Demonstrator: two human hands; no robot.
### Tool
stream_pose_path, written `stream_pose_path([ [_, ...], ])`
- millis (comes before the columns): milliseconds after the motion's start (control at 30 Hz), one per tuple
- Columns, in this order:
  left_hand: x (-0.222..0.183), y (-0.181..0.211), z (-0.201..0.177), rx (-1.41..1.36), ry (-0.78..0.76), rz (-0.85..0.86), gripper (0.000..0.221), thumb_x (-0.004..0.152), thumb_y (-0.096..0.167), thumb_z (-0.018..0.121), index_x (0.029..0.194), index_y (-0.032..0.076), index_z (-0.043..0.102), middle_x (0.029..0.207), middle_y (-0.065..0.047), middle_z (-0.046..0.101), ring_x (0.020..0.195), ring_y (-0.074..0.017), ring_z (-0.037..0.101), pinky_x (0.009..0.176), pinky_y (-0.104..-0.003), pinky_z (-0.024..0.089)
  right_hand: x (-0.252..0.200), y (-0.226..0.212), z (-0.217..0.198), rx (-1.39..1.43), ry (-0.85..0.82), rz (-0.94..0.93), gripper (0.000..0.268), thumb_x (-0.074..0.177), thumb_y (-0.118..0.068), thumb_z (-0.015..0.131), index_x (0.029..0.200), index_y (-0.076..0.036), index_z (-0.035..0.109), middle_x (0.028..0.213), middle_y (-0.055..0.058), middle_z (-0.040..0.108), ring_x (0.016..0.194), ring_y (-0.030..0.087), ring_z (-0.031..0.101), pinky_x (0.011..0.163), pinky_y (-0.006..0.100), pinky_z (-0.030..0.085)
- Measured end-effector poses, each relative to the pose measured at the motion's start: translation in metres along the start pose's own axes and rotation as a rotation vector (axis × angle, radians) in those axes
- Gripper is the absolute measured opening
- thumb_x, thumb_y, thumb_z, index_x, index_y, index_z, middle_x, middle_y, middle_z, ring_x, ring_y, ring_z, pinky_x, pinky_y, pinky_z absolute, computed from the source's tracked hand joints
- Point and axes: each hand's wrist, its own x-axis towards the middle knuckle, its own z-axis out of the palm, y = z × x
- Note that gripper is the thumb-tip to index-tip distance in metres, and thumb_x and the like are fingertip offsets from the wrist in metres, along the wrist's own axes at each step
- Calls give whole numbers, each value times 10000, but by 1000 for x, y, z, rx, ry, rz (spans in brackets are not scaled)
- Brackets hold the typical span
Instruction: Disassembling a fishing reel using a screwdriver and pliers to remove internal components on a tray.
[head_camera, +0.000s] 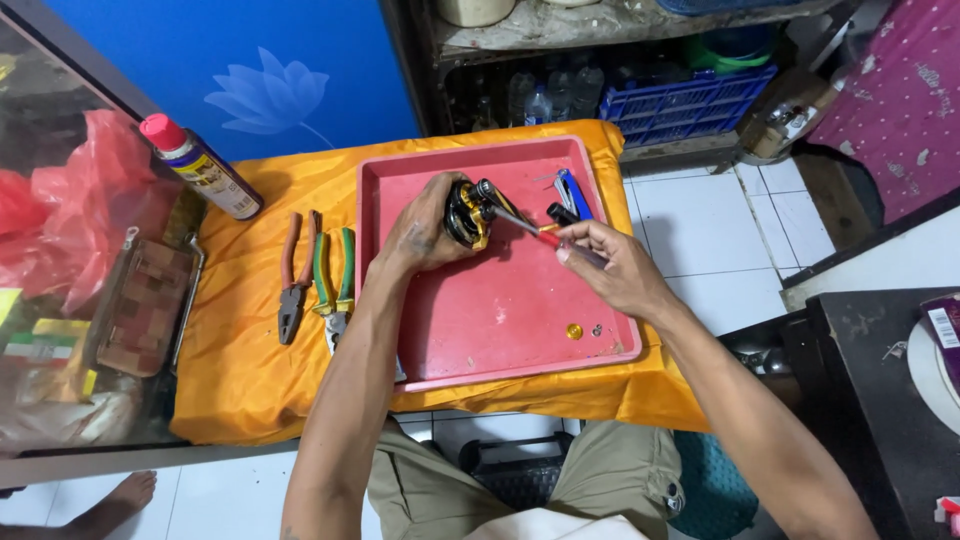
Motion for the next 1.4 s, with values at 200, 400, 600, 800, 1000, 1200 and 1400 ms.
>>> stream_pose_path([
  [200, 1, -18, 2, 20, -7, 68, 827, 580, 272, 949, 1266, 115, 515, 1079, -205, 629, 1039, -459, 659, 855, -619, 567, 6, 18, -3, -378, 185, 12, 602, 797, -418, 854, 1267, -99, 656, 838, 217, 689, 783, 385, 674, 675, 449, 486],
  [400, -1, -25, 5, -67, 59, 222, 814, 614, 229, 956, 1282, 65, 521, 1085, -215, 617, 1022, -448, 656, 873, -568, 589, 37, 27, -9, -356, 70, -39, 338, 821, -409, 860, 1009, -150, 753, 651, 83, 621, 634, 265, 626, 591, 347, 440],
  [600, 0, -37, 16, -71, 179, 343, 832, 627, 299, 968, 1302, 91, 527, 1132, -145, 600, 1057, -375, 649, 915, -485, 578, -10, -20, 4, -456, -64, -56, 402, 715, -373, 890, 1061, -195, 788, 715, 111, 722, 726, 301, 727, 626, 366, 536],
  [800, 1, -55, 24, -106, 266, 307, 973, 543, 479, 1012, 1345, 184, 546, 1144, -43, 604, 1056, -243, 660, 966, -351, 562, -17, -50, 3, -658, -28, -109, 343, 796, -399, 815, 1117, -291, 756, 902, -2, 787, 880, 256, 761, 739, 372, 589],
  [1000, -1, -18, 24, -183, 410, 404, 767, 664, 260, 976, 1236, 36, 516, 1071, -184, 580, 953, -370, 634, 886, -453, 552, 3, -78, -5, -652, -35, 40, 291, 819, -493, 753, 1033, -295, 755, 742, 19, 750, 833, 295, 747, 721, 389, 561],
  [1200, 0, -59, 34, -94, 198, 229, 962, 522, 399, 1023, 1331, 207, 540, 1114, -58, 607, 1067, -304, 657, 937, -401, 557, -6, -123, 44, -587, -181, -217, 309, 747, -461, 793, 991, -284, 725, 760, 48, 769, 813, 315, 760, 687, 443, 579],
  [1400, -2, -17, 24, -138, 49, 444, 674, 682, 218, 925, 1161, -130, 603, 1113, -397, 634, 1050, -590, 614, 947, -669, 494, 61, -136, 54, -498, 18, -515, 300, 873, -499, 762, 898, -207, 698, 692, 51, 714, 683, 294, 738, 575, 378, 545],
])
